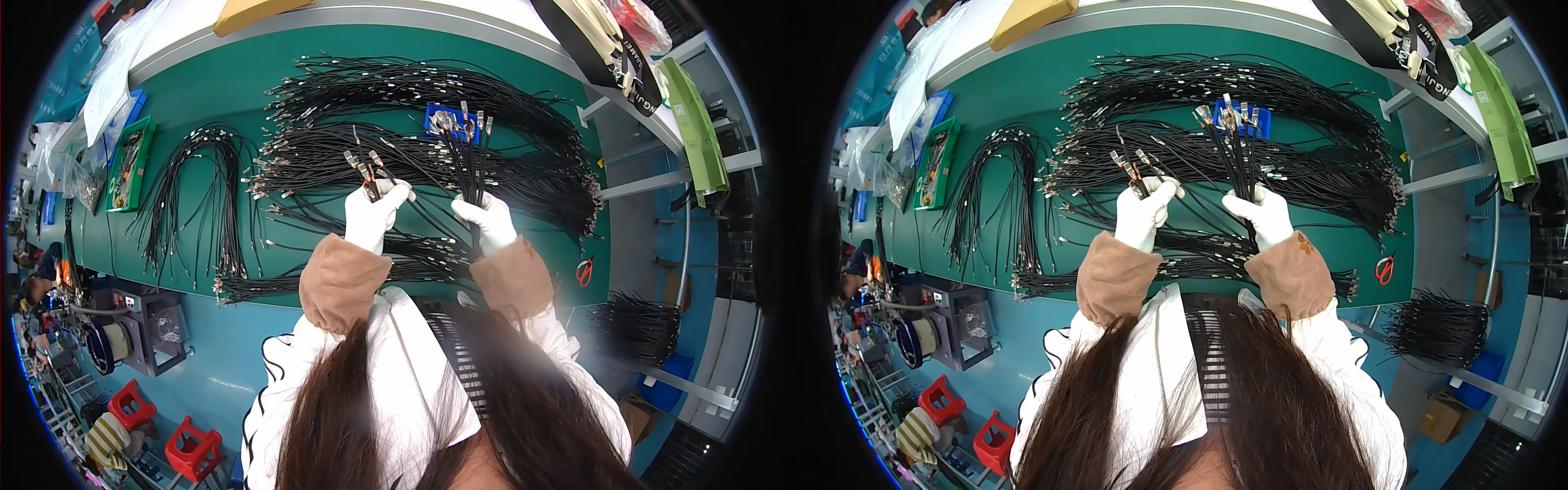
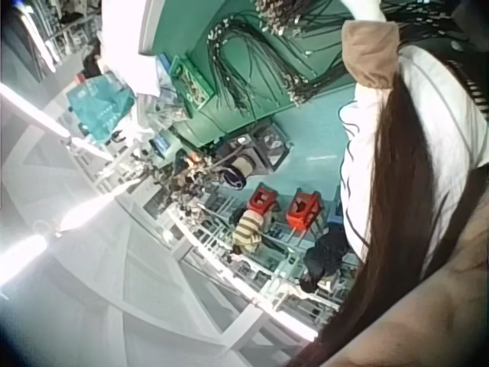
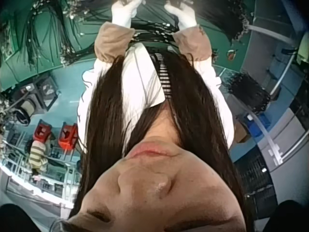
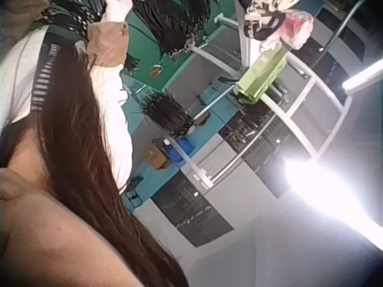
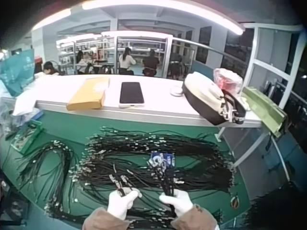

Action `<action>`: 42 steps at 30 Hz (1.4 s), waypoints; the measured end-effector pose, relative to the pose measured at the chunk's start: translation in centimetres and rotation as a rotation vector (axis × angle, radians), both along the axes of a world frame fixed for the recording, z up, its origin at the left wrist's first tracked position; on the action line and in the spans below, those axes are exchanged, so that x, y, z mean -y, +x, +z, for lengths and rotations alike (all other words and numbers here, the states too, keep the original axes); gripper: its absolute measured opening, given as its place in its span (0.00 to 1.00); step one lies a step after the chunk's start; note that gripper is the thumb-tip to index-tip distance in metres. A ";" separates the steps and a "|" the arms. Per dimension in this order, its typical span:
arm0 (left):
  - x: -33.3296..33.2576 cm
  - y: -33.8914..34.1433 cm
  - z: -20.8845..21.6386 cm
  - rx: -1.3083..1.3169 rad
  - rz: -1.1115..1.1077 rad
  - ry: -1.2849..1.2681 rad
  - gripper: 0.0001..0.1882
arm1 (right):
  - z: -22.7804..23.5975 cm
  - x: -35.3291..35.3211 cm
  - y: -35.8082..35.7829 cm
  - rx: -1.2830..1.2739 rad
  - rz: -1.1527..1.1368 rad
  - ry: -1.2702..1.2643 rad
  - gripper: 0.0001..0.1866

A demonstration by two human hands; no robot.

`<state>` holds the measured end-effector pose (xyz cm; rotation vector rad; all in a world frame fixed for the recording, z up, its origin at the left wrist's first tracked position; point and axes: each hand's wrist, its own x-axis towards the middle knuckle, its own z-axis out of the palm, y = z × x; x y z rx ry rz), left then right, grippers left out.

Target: The person sorts and organizes bundles of cables with connectors by hand, then separates and aligns individual cables along the table.

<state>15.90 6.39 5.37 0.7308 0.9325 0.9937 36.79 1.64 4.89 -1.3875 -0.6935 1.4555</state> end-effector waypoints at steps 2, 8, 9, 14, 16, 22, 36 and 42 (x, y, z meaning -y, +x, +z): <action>0.1 -0.2 0.0 0.005 0.004 -0.005 0.06 | 0.2 0.0 0.0 -0.010 0.000 -0.001 0.09; 0.3 -0.3 0.2 0.025 0.056 -0.029 0.06 | 0.0 -0.1 0.6 -0.025 -0.017 0.047 0.10; 0.2 -0.2 0.1 0.039 0.059 -0.023 0.07 | 0.1 -0.2 0.7 -0.036 -0.037 0.062 0.10; 0.2 -0.3 0.1 0.053 0.044 -0.009 0.07 | -0.1 -0.3 1.5 -0.063 -0.066 0.083 0.10; 0.2 -0.3 -0.2 0.052 0.033 -0.004 0.07 | -0.1 -0.3 1.6 -0.051 -0.078 0.070 0.10; 0.3 -0.3 -0.2 0.044 0.030 -0.008 0.06 | -0.1 -0.3 1.6 -0.074 -0.077 0.085 0.08; -0.2 -0.1 -1.8 0.158 0.125 0.098 0.09 | 0.3 -0.2 2.2 -0.085 -0.120 0.087 0.09; -0.1 -0.2 -1.3 0.350 -0.052 -0.032 0.09 | -0.3 -0.1 1.8 -0.066 -0.081 0.072 0.11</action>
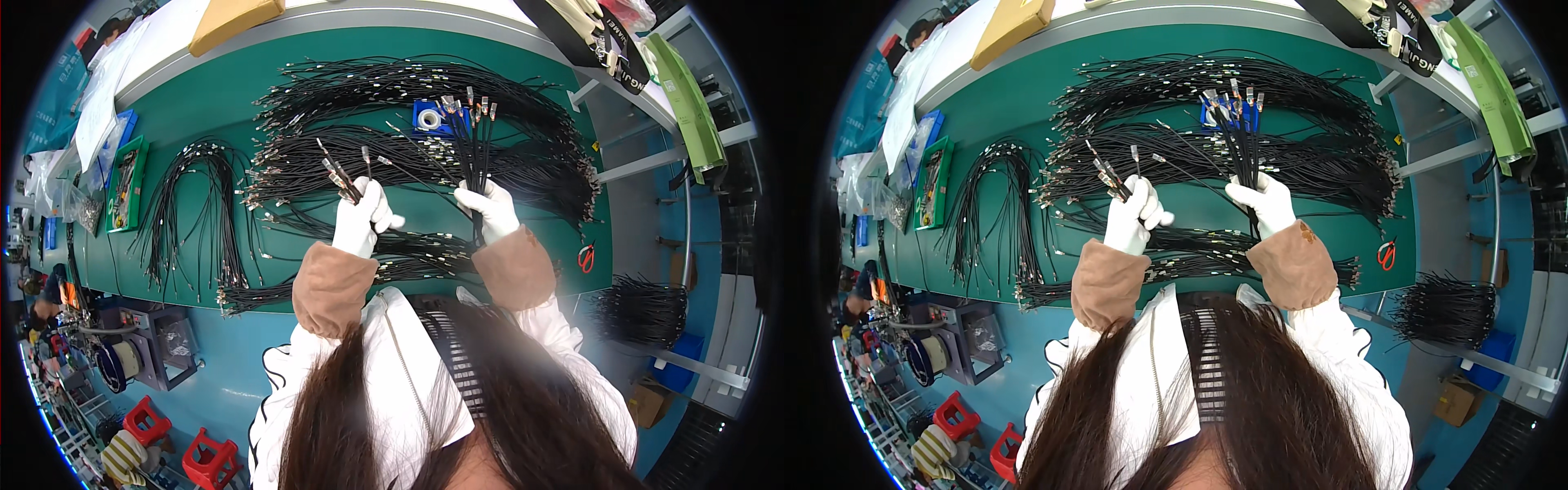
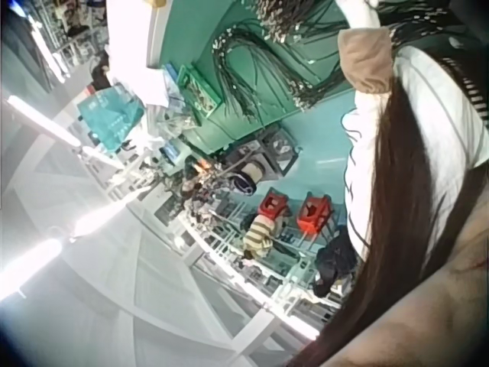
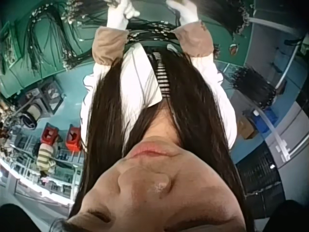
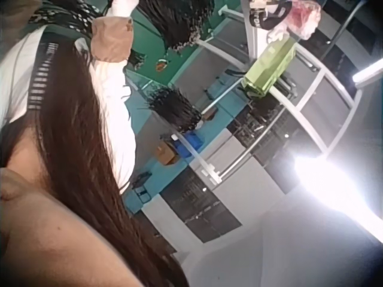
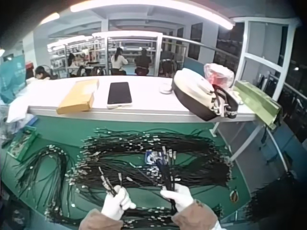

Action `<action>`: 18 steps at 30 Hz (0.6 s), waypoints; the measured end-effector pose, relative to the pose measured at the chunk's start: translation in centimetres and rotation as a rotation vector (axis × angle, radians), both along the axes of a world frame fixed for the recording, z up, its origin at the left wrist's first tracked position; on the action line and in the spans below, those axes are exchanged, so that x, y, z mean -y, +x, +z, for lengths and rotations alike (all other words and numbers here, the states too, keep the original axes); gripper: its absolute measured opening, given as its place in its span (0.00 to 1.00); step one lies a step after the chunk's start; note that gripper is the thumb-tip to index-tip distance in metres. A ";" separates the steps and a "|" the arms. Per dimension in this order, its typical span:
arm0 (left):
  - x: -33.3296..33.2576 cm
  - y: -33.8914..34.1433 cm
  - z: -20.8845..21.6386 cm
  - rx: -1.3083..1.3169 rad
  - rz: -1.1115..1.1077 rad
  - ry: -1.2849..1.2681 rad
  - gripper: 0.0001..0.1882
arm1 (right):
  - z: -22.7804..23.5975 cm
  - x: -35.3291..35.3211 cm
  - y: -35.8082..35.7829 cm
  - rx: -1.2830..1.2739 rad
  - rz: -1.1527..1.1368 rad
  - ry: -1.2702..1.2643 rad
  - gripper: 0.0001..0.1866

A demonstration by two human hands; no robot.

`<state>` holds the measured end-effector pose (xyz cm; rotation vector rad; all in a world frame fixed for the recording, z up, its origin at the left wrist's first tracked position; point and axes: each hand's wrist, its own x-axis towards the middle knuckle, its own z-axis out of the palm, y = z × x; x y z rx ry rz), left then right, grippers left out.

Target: The person sorts and organizes bundles of cables with connectors by hand, then separates and aligns individual cables along the table.

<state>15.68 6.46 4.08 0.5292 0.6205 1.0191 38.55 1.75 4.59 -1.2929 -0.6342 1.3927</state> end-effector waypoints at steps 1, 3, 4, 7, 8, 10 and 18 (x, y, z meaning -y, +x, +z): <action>0.0 -0.1 0.4 0.027 -0.021 -0.072 0.08 | 0.0 0.0 -0.1 0.008 0.010 -0.011 0.11; 0.1 0.1 0.7 -0.085 -0.002 -0.041 0.07 | 0.0 0.0 -0.3 0.018 0.021 -0.021 0.11; 0.1 0.3 0.8 -0.196 0.016 -0.010 0.06 | 0.1 0.0 -0.5 0.050 0.016 -0.021 0.10; 0.2 0.7 1.7 -0.211 0.038 -0.014 0.08 | 1.2 0.1 -1.4 0.126 0.080 0.002 0.10; 0.2 0.8 1.9 -0.217 0.053 0.006 0.10 | 1.5 0.2 -1.7 0.169 0.147 0.024 0.11; 0.2 1.0 2.1 -0.217 0.070 0.017 0.14 | 0.8 0.3 -2.0 0.263 0.228 -0.012 0.13; -0.1 1.5 1.2 -0.385 0.130 0.028 0.07 | 0.7 0.8 -3.7 0.300 0.291 -0.009 0.13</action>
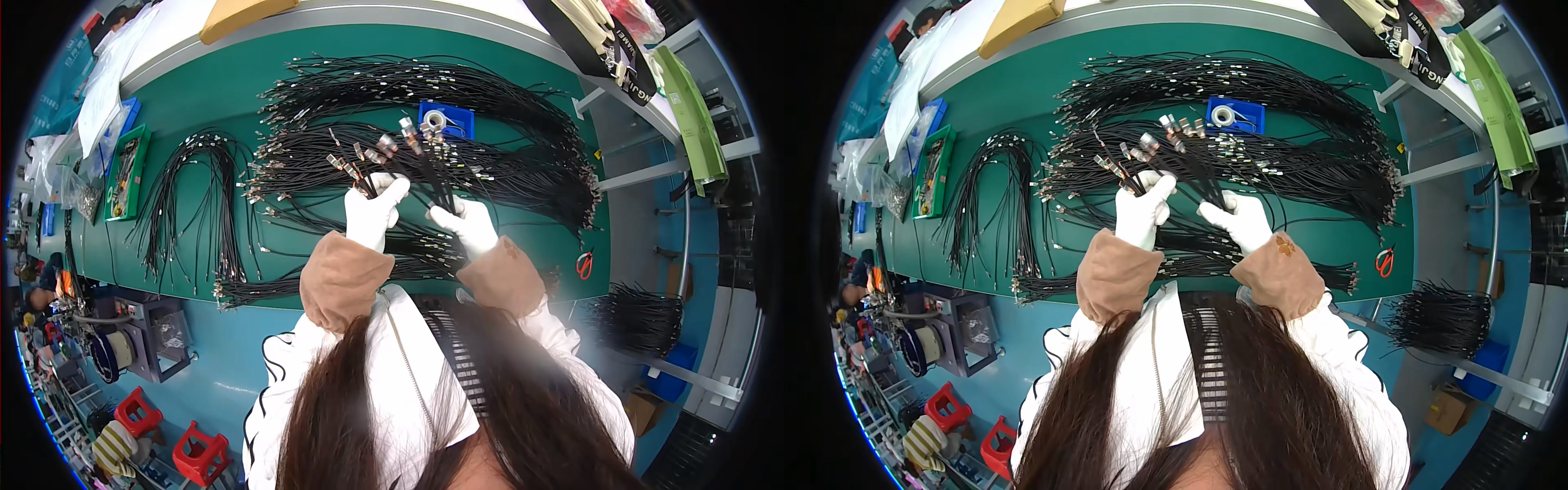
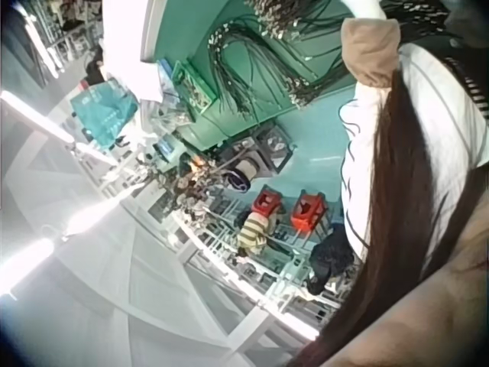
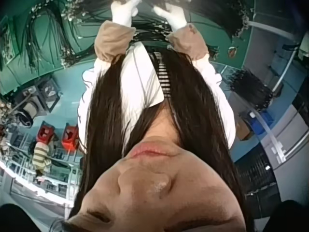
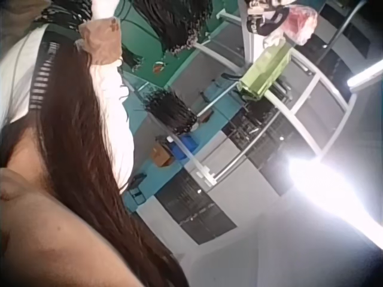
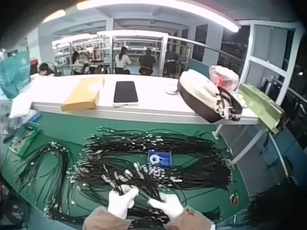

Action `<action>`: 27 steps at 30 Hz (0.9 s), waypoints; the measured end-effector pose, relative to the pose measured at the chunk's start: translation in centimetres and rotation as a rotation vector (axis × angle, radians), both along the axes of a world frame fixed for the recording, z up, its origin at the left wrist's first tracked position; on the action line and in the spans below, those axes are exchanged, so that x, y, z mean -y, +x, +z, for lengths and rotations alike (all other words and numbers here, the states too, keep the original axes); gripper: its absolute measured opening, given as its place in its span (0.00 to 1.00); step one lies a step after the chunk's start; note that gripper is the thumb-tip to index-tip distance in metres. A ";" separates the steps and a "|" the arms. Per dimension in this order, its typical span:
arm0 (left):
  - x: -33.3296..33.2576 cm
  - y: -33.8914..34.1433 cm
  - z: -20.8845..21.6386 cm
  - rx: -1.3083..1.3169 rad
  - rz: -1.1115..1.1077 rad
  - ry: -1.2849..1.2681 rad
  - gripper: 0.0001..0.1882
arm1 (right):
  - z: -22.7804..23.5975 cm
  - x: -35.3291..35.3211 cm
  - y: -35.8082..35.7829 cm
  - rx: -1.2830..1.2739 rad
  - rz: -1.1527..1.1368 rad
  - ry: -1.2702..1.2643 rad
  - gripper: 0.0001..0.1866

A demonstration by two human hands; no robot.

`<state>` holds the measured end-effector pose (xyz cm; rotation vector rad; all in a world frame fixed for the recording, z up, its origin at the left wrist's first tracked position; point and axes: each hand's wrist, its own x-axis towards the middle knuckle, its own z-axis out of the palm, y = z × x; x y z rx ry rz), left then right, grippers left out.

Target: The person sorts and organizes bundles of cables with connectors by hand, then separates and aligns individual cables along the table.

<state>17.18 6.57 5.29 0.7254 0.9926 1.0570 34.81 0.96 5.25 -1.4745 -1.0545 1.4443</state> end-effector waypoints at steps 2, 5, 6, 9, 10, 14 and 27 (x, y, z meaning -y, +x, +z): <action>0.0 0.0 0.0 0.014 0.017 -0.019 0.07 | -0.7 -0.2 0.2 -0.009 -0.069 -0.022 0.13; 0.0 -0.2 -0.1 0.010 0.001 -0.034 0.07 | -0.3 -0.5 1.0 -0.115 -0.123 -0.030 0.12; 0.0 -0.2 -0.1 0.010 0.002 -0.034 0.07 | -0.3 -0.4 1.1 -0.115 -0.122 -0.030 0.12; 0.0 -0.2 0.1 0.028 -0.010 -0.037 0.07 | -0.3 -0.4 1.1 -0.131 -0.125 -0.034 0.12; 0.0 -0.2 0.0 0.024 -0.013 -0.034 0.06 | -0.2 -0.4 0.9 -0.126 -0.135 -0.039 0.12; 0.0 -0.2 0.2 0.009 -0.015 -0.047 0.07 | -0.3 -0.4 0.8 -0.103 -0.119 -0.043 0.12; 0.1 -0.3 0.1 0.015 -0.008 -0.078 0.07 | -0.4 -0.6 0.7 -0.233 -0.167 0.043 0.15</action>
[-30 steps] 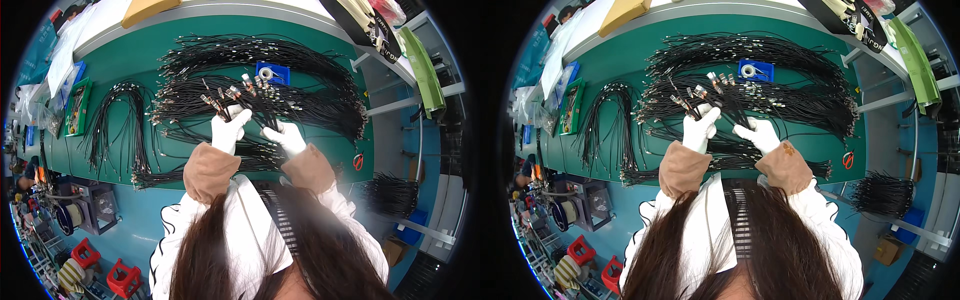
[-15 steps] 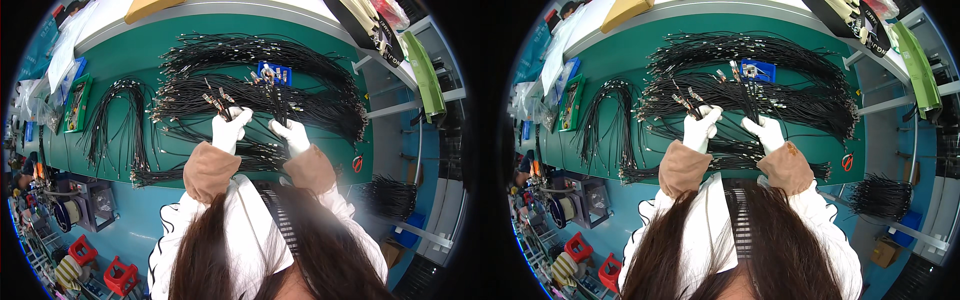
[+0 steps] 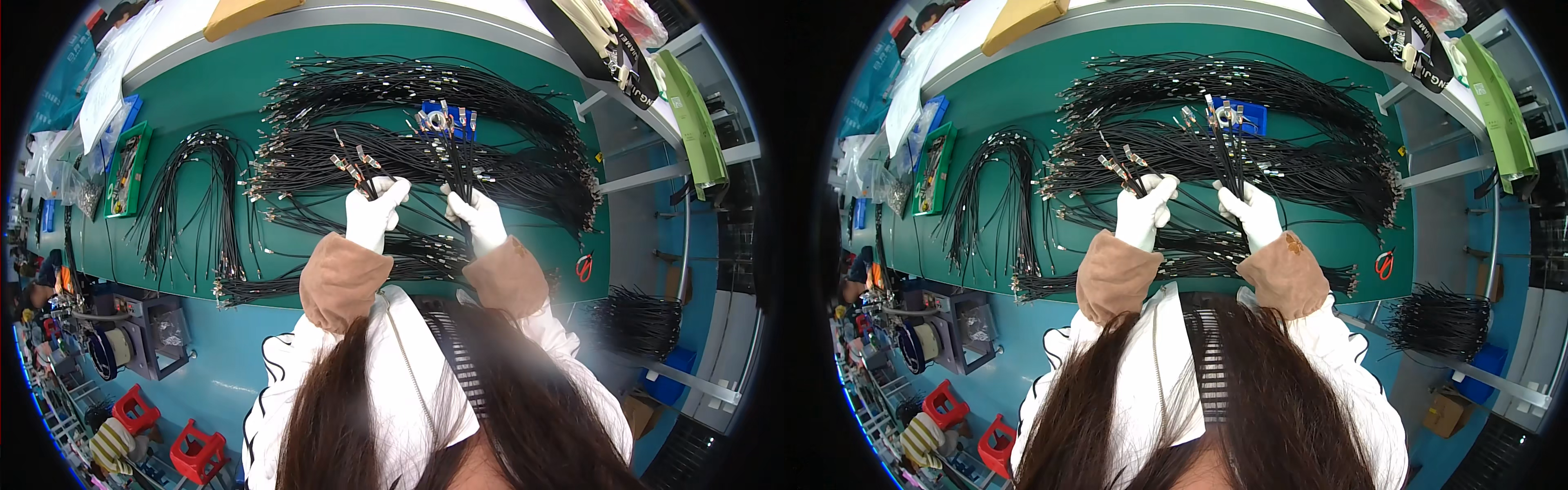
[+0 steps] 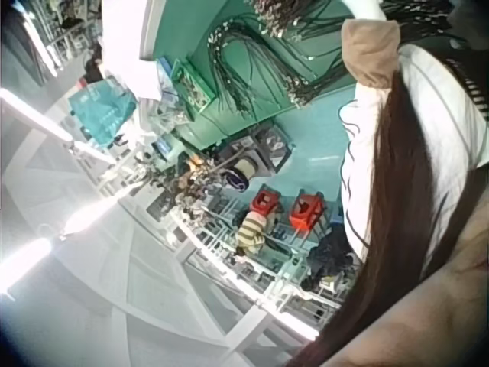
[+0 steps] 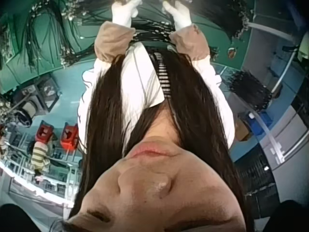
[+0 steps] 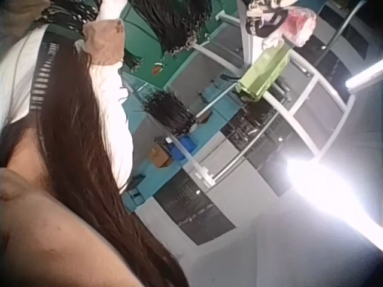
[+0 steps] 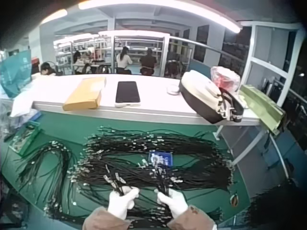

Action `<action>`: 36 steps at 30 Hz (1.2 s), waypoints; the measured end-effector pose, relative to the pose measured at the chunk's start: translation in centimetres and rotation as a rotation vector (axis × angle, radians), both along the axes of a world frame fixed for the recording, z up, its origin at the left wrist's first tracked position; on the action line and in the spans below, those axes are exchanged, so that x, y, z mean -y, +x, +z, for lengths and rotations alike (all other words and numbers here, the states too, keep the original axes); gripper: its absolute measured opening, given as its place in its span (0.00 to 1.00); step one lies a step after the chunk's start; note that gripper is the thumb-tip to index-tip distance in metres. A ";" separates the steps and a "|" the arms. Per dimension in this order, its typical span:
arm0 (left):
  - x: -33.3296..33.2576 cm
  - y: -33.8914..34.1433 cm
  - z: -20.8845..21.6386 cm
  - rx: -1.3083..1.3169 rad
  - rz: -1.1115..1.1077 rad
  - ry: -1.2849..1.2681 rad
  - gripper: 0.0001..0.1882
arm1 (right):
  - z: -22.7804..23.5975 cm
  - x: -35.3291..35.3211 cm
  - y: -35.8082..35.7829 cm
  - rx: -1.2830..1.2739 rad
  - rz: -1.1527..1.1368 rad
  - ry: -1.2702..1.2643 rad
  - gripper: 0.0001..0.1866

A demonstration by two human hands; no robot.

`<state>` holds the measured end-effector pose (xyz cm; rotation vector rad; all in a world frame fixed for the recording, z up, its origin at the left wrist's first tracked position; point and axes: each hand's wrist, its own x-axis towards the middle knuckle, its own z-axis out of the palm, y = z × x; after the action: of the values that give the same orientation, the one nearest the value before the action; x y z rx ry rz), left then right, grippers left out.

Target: The person sorts and organizes bundles of cables with connectors by hand, then separates and aligns individual cables along the table.

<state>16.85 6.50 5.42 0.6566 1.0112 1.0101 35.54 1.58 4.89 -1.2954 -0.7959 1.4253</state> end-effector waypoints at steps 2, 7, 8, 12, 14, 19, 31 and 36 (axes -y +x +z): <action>0.0 0.0 0.2 -0.009 0.009 -0.017 0.08 | -0.3 -0.1 0.1 -0.013 -0.062 -0.037 0.13; -0.1 0.0 0.2 -0.013 0.056 -0.059 0.07 | -0.2 -0.1 0.3 -0.013 -0.066 -0.057 0.11; -0.1 0.1 0.1 -0.013 0.110 -0.099 0.09 | -0.1 0.0 0.3 -0.017 -0.048 -0.058 0.12; -0.3 -0.5 -0.8 -0.097 0.201 -0.178 0.11 | 0.0 0.4 0.3 -0.007 -0.033 -0.043 0.13; 0.0 -0.5 -0.7 -0.033 0.181 -0.176 0.11 | 0.2 0.6 0.3 0.002 0.011 -0.051 0.12; 0.5 0.6 0.8 0.084 0.122 0.032 0.16 | 0.4 0.7 -0.1 0.037 0.057 -0.085 0.10; -0.2 0.1 0.6 -0.017 0.155 -0.006 0.09 | 2.6 0.0 -1.9 0.174 0.166 -0.124 0.14; 0.3 1.0 0.4 -0.119 0.173 0.042 0.12 | 0.7 0.8 -1.8 0.173 0.101 -0.066 0.11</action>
<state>17.85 6.25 5.85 0.6792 1.1685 1.1565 33.77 0.76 5.58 -1.4620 -0.9477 1.4435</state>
